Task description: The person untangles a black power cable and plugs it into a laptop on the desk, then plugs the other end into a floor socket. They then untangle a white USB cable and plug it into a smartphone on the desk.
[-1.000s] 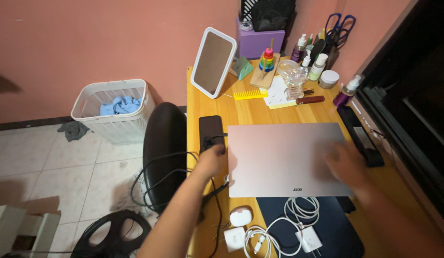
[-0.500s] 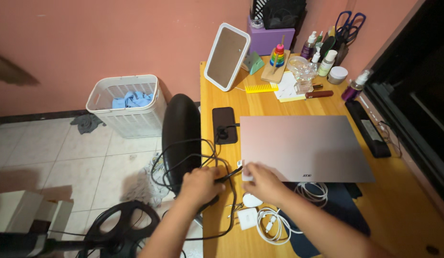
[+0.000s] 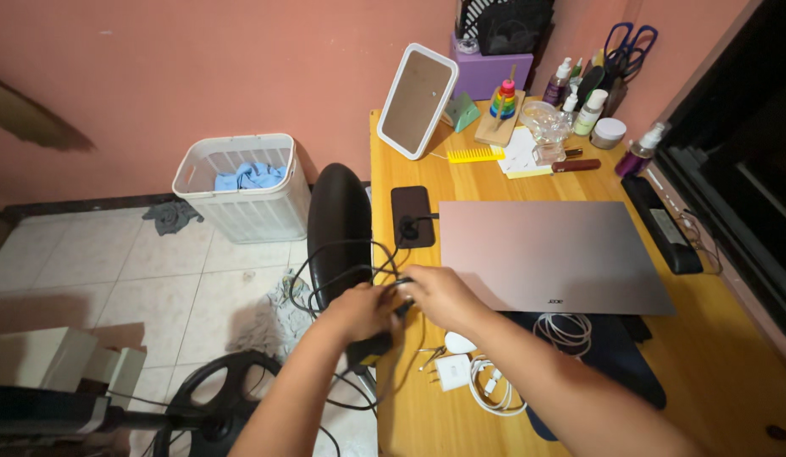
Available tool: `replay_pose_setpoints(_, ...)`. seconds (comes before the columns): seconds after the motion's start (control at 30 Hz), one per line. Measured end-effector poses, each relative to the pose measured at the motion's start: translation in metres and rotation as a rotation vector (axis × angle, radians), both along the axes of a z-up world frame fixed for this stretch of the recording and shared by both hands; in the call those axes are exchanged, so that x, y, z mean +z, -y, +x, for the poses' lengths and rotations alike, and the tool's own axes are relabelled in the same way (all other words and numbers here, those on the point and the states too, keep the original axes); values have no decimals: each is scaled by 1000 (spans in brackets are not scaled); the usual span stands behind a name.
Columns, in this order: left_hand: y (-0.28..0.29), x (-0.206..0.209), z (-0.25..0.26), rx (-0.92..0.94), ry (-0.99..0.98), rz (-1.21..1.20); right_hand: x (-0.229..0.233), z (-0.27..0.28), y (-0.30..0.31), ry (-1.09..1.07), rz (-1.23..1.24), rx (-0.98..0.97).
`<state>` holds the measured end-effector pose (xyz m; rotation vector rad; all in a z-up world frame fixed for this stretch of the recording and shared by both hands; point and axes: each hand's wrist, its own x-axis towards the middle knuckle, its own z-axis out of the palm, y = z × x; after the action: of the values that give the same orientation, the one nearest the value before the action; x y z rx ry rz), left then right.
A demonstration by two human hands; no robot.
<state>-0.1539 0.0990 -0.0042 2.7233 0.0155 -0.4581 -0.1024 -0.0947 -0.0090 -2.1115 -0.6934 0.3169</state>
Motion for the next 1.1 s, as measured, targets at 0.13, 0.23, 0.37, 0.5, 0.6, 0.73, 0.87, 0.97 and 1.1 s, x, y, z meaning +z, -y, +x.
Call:
replay_pose_setpoints(0.13, -33, 13, -14, 138, 171, -642, 57, -1, -25, -284, 174, 91)
replay_pose_setpoints(0.23, -52, 52, -21, 268, 169, -829, 91, 5, -33, -354, 303, 150)
replay_pose_setpoints(0.37, -45, 127, -32, 108, 357, -964, 113, 13, -18, -344, 476, 309)
replay_pose_setpoints(0.5, -17, 213, -48, -27, 591, -773, 108, -2, -10, -334, 459, 310)
replay_pose_setpoints(0.6, 8, 257, -57, -132, 698, -621, 94, -20, -10, -116, 358, 312)
replay_pose_setpoints(0.73, 29, 278, -64, -42, 703, -668, 84, -32, -9, -141, 338, 90)
replay_pose_setpoints(0.87, 23, 286, -65, -63, 863, -787, 86, -37, -1, 131, 195, -1)
replay_pose_setpoints(0.97, 10, 289, -78, -132, 948, -795, 90, -42, -1, 100, 289, 26)
replay_pose_setpoints(1.1, -13, 309, -114, 32, 881, -677, 130, -30, 0, 24, 521, 145)
